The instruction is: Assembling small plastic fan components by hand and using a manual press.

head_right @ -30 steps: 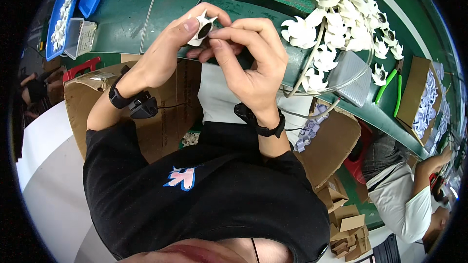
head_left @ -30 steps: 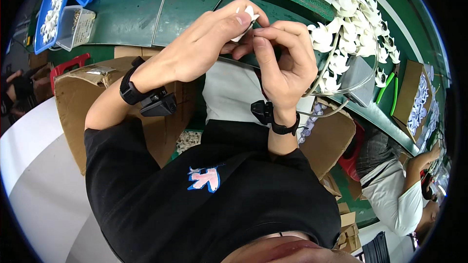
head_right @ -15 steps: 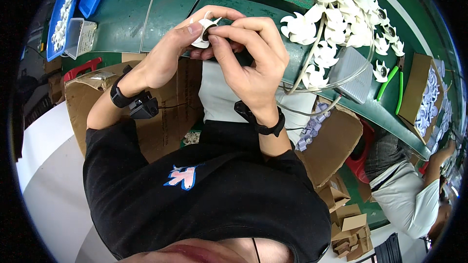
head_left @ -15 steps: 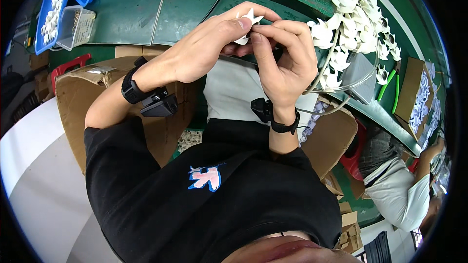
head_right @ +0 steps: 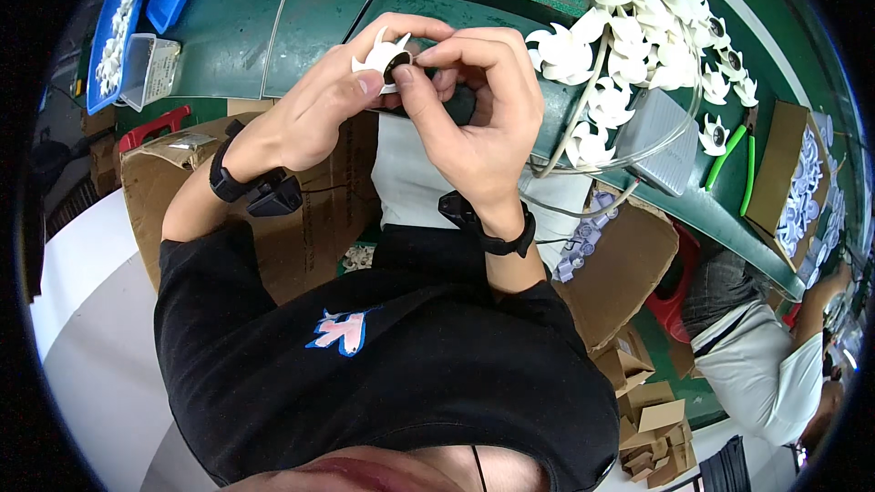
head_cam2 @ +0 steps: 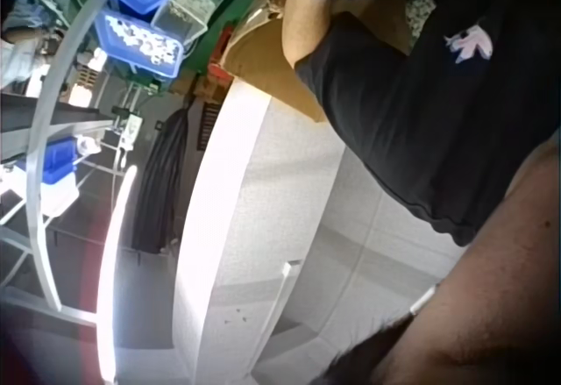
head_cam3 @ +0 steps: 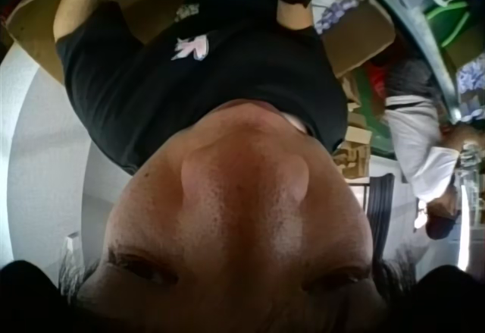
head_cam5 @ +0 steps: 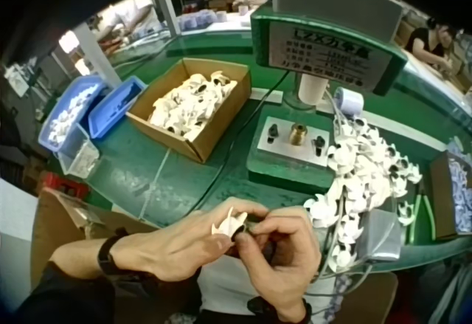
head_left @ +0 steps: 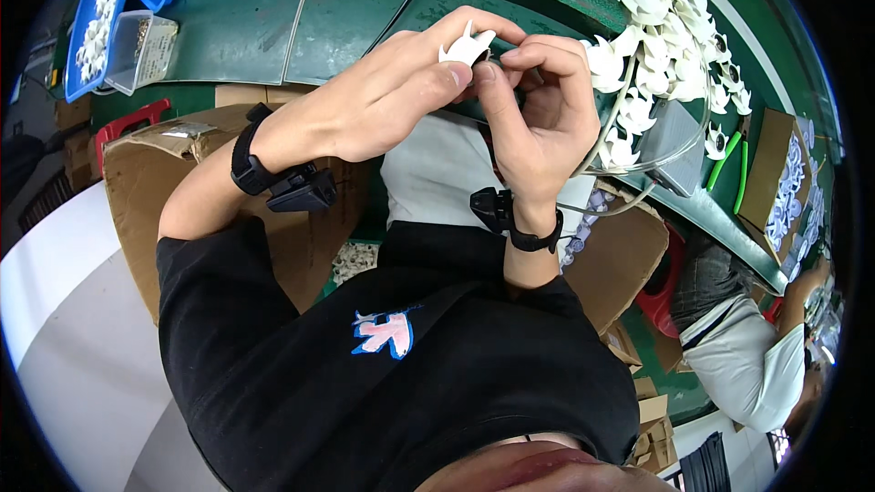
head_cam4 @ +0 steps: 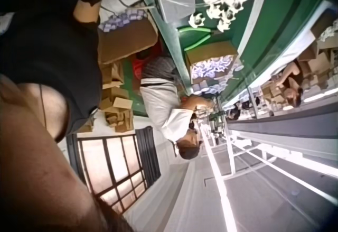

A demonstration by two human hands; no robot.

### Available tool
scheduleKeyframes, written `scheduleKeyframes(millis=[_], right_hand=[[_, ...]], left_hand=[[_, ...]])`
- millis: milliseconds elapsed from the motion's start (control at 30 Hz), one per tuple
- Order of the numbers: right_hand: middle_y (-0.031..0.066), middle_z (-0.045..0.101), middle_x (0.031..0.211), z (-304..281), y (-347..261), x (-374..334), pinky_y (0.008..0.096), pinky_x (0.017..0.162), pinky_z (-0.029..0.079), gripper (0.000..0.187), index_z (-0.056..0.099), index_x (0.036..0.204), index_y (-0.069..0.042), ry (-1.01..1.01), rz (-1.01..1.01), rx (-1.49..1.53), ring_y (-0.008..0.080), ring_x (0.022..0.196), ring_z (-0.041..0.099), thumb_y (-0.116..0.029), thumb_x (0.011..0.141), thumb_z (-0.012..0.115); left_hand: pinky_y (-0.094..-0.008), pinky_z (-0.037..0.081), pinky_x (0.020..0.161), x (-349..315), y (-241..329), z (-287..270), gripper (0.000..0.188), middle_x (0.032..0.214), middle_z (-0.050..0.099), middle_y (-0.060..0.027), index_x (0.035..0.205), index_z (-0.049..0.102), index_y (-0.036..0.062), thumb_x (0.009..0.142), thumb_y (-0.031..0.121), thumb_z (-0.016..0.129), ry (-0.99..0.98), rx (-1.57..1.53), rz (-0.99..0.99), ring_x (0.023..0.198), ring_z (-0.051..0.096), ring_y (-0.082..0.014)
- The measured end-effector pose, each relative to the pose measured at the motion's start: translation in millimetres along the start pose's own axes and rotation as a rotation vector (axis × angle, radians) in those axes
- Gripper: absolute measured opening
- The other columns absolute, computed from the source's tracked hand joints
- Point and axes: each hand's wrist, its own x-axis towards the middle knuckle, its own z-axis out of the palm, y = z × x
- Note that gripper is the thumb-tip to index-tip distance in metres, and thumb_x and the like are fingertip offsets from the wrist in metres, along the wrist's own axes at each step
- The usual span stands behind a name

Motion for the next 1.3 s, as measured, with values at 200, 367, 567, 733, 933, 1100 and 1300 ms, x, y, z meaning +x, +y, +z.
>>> scheduleKeyframes(millis=[200, 367, 567, 733, 933, 1100, 1300], right_hand=[[0.0057, 0.061, 0.098, -4, 4, 1, 0.0221, 0.062, 0.048, 0.021, 0.074, 0.096, 0.0, -0.05, -0.08, -0.178, 0.0081, 0.07, 0.057, 0.008, 0.079, 0.082], [0.005, 0.061, 0.095, -3, 2, 1, 0.0223, 0.06, 0.047, 0.019, 0.075, 0.095, 0.0, -0.036, -0.114, -0.198, 0.0081, 0.069, 0.057, 0.006, 0.078, 0.083], [0.0034, 0.062, 0.092, 0, 4, -1, 0.0221, 0.058, 0.047, 0.018, 0.078, 0.093, -0.002, -0.022, -0.151, -0.269, 0.0081, 0.066, 0.058, 0.005, 0.077, 0.084], [0.0026, 0.062, 0.092, -2, 3, -3, 0.0224, 0.056, 0.048, 0.019, 0.079, 0.093, -0.002, -0.039, -0.185, -0.359, 0.0082, 0.066, 0.06, 0.005, 0.076, 0.085], [0.0033, 0.064, 0.087, -5, 0, -3, 0.0238, 0.053, 0.047, 0.022, 0.08, 0.092, -0.003, -0.051, -0.203, -0.435, 0.0104, 0.062, 0.061, 0.004, 0.073, 0.087], [0.0039, 0.065, 0.084, -2, 0, -3, 0.0254, 0.053, 0.047, 0.024, 0.081, 0.094, -0.002, -0.063, -0.22, -0.424, 0.0123, 0.063, 0.062, 0.003, 0.071, 0.088], [0.004, 0.065, 0.084, 0, 1, -2, 0.0253, 0.051, 0.047, 0.022, 0.08, 0.091, -0.003, -0.032, -0.254, -0.44, 0.0124, 0.062, 0.061, 0.003, 0.072, 0.088]], left_hand=[[-0.0268, 0.049, 0.087, 4, 5, -2, 0.075, 0.12, 0.068, -0.0096, 0.151, 0.048, 0.0059, 0.098, 0.059, 0.039, 0.005, -0.041, -0.059, 0.108, 0.065, -0.0165], [-0.0218, 0.039, 0.074, 7, 7, -13, 0.074, 0.113, 0.07, -0.0058, 0.147, 0.054, 0.0076, 0.095, 0.059, 0.038, 0.009, -0.06, -0.108, 0.098, 0.062, -0.0093], [-0.0256, 0.045, 0.08, 6, 4, -6, 0.076, 0.114, 0.07, -0.0063, 0.148, 0.053, 0.0076, 0.096, 0.061, 0.038, 0.03, 0.009, -0.058, 0.103, 0.063, -0.0129], [-0.0333, 0.051, 0.087, 4, -3, -1, 0.073, 0.112, 0.07, -0.009, 0.15, 0.049, 0.0063, 0.101, 0.058, 0.039, 0.054, 0.029, 0.048, 0.106, 0.065, -0.02], [-0.0368, 0.049, 0.078, -2, 9, -4, 0.059, 0.096, 0.066, -0.0166, 0.152, 0.044, 0.004, 0.102, 0.034, 0.043, 0.006, 0.323, 0.032, 0.087, 0.065, -0.0256], [-0.0372, 0.048, 0.08, -5, 9, -5, 0.062, 0.093, 0.063, -0.0162, 0.151, 0.044, 0.0033, 0.094, 0.028, 0.046, 0.057, 0.319, 0.031, 0.084, 0.062, -0.028], [-0.0375, 0.047, 0.088, 0, 5, -5, 0.067, 0.109, 0.064, -0.0135, 0.149, 0.046, 0.0022, 0.095, 0.041, 0.045, 0.021, 0.223, -0.014, 0.098, 0.062, -0.0256]])
